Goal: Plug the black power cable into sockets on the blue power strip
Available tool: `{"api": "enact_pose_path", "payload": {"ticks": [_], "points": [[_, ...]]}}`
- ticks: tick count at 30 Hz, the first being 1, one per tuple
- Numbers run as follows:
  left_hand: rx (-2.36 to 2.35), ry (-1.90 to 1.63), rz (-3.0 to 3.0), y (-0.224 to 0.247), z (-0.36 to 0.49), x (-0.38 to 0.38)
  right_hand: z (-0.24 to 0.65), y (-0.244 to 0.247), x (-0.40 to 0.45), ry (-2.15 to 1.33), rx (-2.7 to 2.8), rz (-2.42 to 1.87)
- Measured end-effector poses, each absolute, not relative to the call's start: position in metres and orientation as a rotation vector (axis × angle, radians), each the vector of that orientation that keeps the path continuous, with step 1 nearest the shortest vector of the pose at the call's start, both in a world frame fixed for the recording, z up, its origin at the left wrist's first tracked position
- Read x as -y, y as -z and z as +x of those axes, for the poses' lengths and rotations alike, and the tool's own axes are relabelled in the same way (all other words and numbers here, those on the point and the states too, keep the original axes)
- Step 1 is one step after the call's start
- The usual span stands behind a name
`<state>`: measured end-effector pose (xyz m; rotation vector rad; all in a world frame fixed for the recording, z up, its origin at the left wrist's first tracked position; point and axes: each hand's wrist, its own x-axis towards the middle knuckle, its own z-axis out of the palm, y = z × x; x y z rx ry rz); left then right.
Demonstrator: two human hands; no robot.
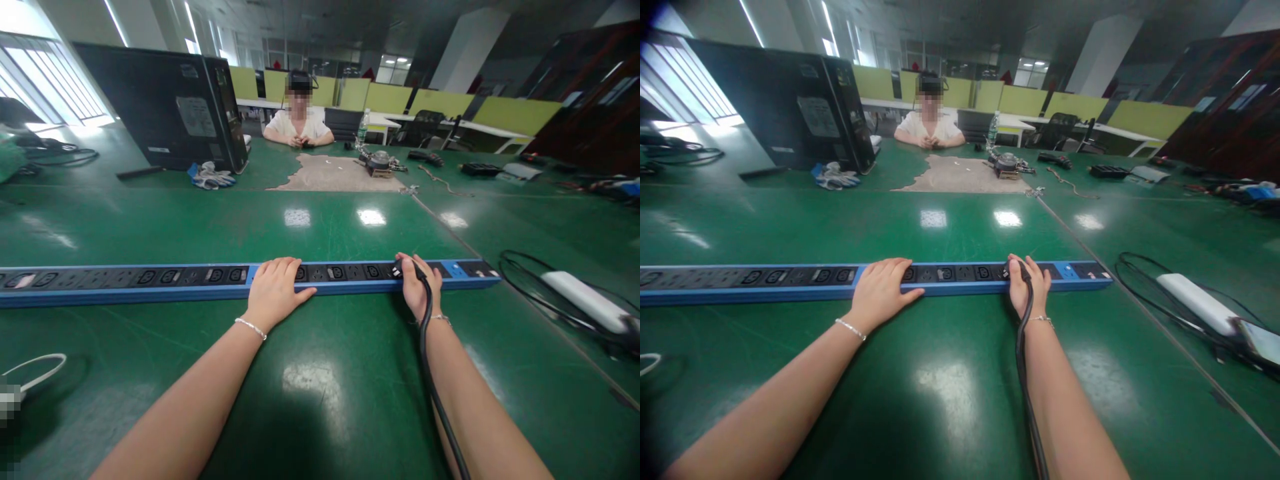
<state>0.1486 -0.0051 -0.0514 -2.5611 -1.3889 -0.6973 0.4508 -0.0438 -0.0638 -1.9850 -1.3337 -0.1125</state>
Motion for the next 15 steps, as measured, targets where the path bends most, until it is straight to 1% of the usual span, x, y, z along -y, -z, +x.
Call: {"api": "enact_pose_path", "payload": {"ticks": [9, 15], "points": [[1.362, 0.702, -2.552, 0.053, 0.149, 0.004, 0.437, 0.061, 0.04, 0.121, 1.409, -2.01], [1.378, 0.718, -2.567, 0.052, 0.149, 0.005, 0.434, 0.067, 0.045, 0.206, 1.416, -2.02]]}}
